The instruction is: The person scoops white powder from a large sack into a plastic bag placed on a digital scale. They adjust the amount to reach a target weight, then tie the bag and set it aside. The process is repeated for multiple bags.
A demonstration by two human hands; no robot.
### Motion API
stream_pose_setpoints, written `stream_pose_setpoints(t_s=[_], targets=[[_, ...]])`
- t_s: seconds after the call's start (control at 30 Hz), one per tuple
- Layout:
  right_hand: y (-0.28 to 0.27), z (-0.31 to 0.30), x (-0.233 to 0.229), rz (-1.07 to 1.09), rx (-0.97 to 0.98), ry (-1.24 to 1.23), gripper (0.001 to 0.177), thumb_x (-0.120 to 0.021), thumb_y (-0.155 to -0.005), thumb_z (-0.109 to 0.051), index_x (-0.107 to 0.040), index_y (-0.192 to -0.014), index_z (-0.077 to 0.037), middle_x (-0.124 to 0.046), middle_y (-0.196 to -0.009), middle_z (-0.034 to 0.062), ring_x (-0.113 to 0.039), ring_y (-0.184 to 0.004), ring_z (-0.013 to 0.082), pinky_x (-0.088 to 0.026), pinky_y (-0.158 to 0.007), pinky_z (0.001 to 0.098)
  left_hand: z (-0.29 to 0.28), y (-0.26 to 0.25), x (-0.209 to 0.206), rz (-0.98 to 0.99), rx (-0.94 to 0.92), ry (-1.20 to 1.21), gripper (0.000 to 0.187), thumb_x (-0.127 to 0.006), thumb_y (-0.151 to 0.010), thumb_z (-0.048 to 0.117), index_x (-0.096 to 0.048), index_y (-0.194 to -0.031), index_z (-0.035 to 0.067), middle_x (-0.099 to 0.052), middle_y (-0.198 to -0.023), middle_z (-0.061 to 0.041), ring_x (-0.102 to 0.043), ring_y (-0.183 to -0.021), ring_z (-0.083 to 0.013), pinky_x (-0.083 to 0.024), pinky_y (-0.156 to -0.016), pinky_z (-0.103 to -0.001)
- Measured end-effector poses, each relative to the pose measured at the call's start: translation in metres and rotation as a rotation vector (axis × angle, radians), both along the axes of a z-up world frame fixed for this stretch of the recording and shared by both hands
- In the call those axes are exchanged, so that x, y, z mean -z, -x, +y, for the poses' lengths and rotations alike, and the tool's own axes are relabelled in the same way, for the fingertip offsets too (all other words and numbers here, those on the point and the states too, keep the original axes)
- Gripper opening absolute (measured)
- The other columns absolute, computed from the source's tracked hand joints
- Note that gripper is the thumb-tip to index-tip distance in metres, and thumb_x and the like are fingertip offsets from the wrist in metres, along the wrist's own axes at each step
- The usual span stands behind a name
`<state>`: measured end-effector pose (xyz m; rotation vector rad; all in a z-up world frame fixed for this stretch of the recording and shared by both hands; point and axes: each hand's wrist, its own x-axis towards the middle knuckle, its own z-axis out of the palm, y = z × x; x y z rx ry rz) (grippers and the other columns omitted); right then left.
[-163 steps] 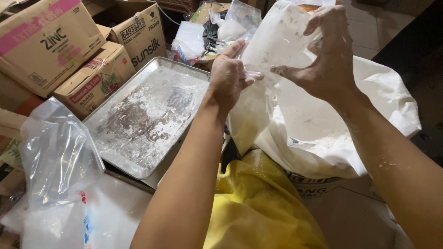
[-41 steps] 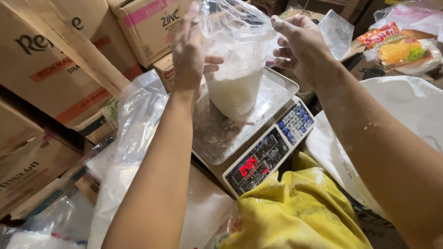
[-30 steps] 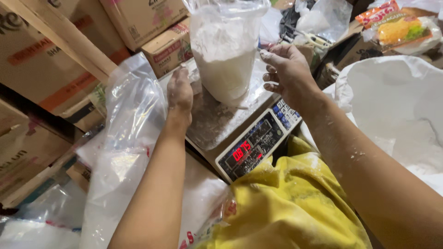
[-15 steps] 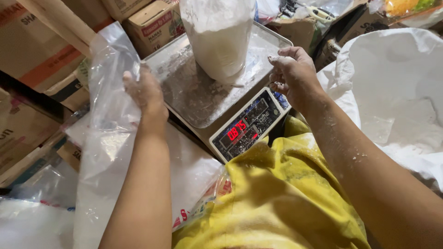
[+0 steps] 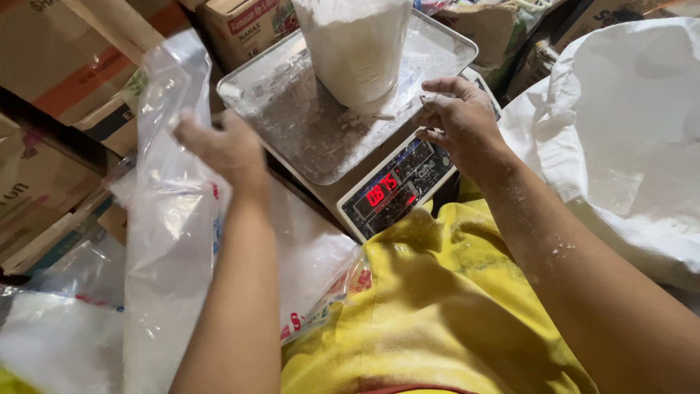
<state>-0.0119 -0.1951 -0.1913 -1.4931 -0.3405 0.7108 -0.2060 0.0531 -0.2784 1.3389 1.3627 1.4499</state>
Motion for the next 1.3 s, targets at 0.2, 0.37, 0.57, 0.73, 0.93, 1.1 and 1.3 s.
stream_pose_setpoints(t_s=[0.2, 0.37, 0.57, 0.73, 0.93, 1.1, 1.3], targets=[[0.012, 0.008, 0.003, -0.038, -0.038, 0.008, 0.024, -0.059, -0.095, 0.002, -0.065, -0.118, 0.001, -0.074, -0.086, 0.0109, -0.07, -0.066, 0.0098, -0.058, -0.058, 0.0218, -0.07, -0.037, -0.028, 0.177, 0.31, -0.559, 0.045, -0.061, -0.092, -0.003, -0.056, -0.137, -0.006, -0.067, -0.134, -0.026, -0.065, -0.127, -0.0361, -0.048, -0.113, -0.046], [0.018, 0.014, 0.018, -0.139, 0.002, 0.041, 0.011, -0.067, -0.097, -0.008, -0.074, -0.1, 0.0, -0.068, -0.064, 0.0049, -0.05, -0.043, 0.0061, -0.038, -0.037, 0.021, -0.115, -0.046, -0.057, 0.069, 0.674, -0.285, 0.014, -0.063, -0.099, 0.019, -0.072, -0.107, 0.011, -0.078, -0.088, -0.009, -0.077, -0.067, -0.0137, -0.06, -0.054, -0.03], [0.007, 0.0, 0.018, -0.387, 0.024, 0.13, 0.043, -0.068, -0.11, -0.032, -0.073, -0.082, 0.001, -0.052, -0.058, 0.0009, -0.04, -0.045, 0.0063, -0.029, -0.041, 0.0232, -0.145, -0.053, -0.078, 0.151, 0.8, -0.25, 0.029, -0.066, -0.1, 0.025, -0.074, -0.082, 0.004, -0.074, -0.067, -0.013, -0.074, -0.057, -0.0206, -0.054, -0.053, -0.037], [-0.052, -0.073, -0.011, -0.432, 0.198, 0.159, 0.017, -0.072, -0.099, -0.024, -0.071, -0.103, -0.007, -0.064, -0.07, 0.0002, -0.054, -0.053, 0.0048, -0.04, -0.042, 0.0209, -0.185, -0.094, -0.082, 0.124, 0.912, -0.354, 0.024, -0.063, -0.097, 0.027, -0.077, -0.098, 0.007, -0.077, -0.085, -0.013, -0.078, -0.077, -0.027, -0.059, -0.071, -0.038], [-0.124, -0.19, -0.012, -0.452, 0.379, 0.364, 0.025, -0.073, -0.096, -0.014, -0.068, -0.118, -0.004, -0.069, -0.085, 0.006, -0.057, -0.063, 0.0103, -0.041, -0.048, 0.0246, -0.255, -0.162, -0.09, 0.227, 1.24, -0.322, 0.031, -0.063, -0.092, 0.031, -0.072, -0.113, 0.01, -0.079, -0.1, -0.013, -0.075, -0.096, -0.0295, -0.057, -0.089, -0.042], [-0.182, -0.259, 0.044, -0.381, -0.064, 1.073, 0.031, -0.075, -0.084, -0.004, -0.079, -0.114, -0.008, -0.079, -0.092, 0.0101, -0.065, -0.078, 0.0196, -0.052, -0.067, 0.0337, -0.302, -0.194, -0.097, 0.53, 1.389, -0.244, 0.04, -0.063, -0.091, 0.033, -0.062, -0.124, 0.01, -0.066, -0.125, -0.015, -0.067, -0.11, -0.0319, -0.052, -0.094, -0.047], [-0.232, -0.27, 0.15, -0.623, -0.637, 1.6, 0.027, -0.065, -0.09, -0.016, -0.088, -0.102, -0.009, -0.08, -0.094, 0.0121, -0.072, -0.077, 0.0245, -0.056, -0.07, 0.0389, -0.335, -0.207, -0.094, 0.7, 1.391, -0.27, 0.038, -0.066, -0.087, 0.034, -0.067, -0.121, 0.015, -0.05, -0.137, -0.021, -0.052, -0.126, -0.0384, -0.053, -0.093, -0.05]])
